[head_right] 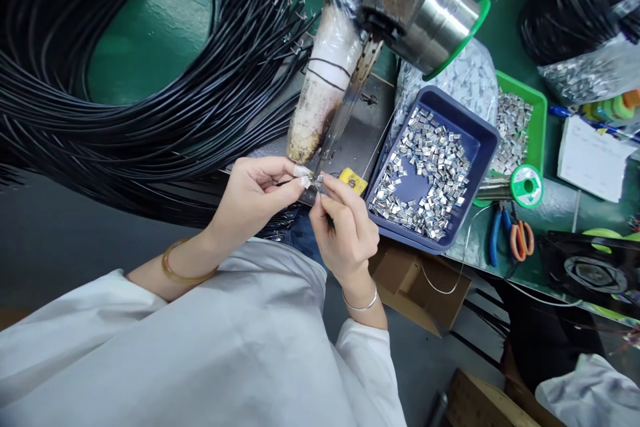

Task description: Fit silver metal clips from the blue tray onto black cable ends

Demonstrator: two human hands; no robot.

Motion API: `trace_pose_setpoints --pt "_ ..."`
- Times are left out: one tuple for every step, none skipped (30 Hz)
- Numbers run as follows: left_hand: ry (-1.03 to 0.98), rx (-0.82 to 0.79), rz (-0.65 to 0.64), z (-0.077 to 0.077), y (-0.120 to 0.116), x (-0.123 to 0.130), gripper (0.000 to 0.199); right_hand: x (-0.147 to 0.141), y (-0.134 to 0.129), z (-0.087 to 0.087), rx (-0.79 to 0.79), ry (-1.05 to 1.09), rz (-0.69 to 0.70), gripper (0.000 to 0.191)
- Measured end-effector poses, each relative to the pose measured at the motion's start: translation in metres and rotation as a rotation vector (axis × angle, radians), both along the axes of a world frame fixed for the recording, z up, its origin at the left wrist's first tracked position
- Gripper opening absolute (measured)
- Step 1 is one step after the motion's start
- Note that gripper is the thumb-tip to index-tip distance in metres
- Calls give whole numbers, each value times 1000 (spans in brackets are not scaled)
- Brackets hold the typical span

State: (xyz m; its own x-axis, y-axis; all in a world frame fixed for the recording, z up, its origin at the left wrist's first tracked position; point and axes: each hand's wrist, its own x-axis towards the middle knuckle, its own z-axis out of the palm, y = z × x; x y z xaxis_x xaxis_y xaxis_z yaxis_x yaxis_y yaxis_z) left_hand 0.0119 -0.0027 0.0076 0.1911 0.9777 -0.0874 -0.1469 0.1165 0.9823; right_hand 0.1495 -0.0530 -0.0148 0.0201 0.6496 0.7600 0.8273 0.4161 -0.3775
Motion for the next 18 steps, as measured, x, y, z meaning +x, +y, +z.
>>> trace_pose_setpoints --pt "5 4 3 1 0 0 9 0 0 0 -3 -2 -3 24" --pt "5 5 5 1 0 -1 10 0 -1 1 -4 -9 -7 25" --pt "1 2 1 1 0 -1 9 0 -1 1 -5 -19 -8 25" --pt "-3 -3 -6 1 0 -1 9 0 -2 1 -7 -26 -6 24" --pt "-7 -9 -15 1 0 -2 8 0 -3 1 -9 -26 0 23" --pt "-9 -15 -26 1 1 -2 8 0 -3 0 -10 -24 10 22" --pt "-9 -22 -39 0 1 -3 7 0 -4 0 -14 -21 20 21" --pt "-8 -28 -50 0 1 -4 7 1 -4 0 -20 -20 26 20" --pt "-9 -34 -61 0 2 -4 7 1 -5 0 -27 -21 26 19" --pt "-11 -39 -67 0 2 -4 8 1 -5 0 -33 -22 22 19" --pt "-14 -42 -73 0 2 -4 8 1 -6 0 -37 -20 18 18" --pt "-16 -41 -75 -1 2 -4 9 1 -6 1 -43 -12 14 18" --pt "-17 -37 -77 -1 2 -4 9 1 -6 1 -47 -1 12 18" --pt "-20 -32 -80 -1 2 -4 9 1 -6 2 -50 9 13 18" --pt "-23 -26 -83 -1 2 -4 9 1 -6 2 -54 16 14 19" --pt "-25 -21 -85 -2 2 -4 9 1 -6 3 -57 19 11 19" --pt "-26 -17 -86 -2 2 -4 9 1 -5 3 -62 17 6 20" --pt "-26 -12 -86 -3 2 -3 9 1 -5 3 -65 14 1 20"
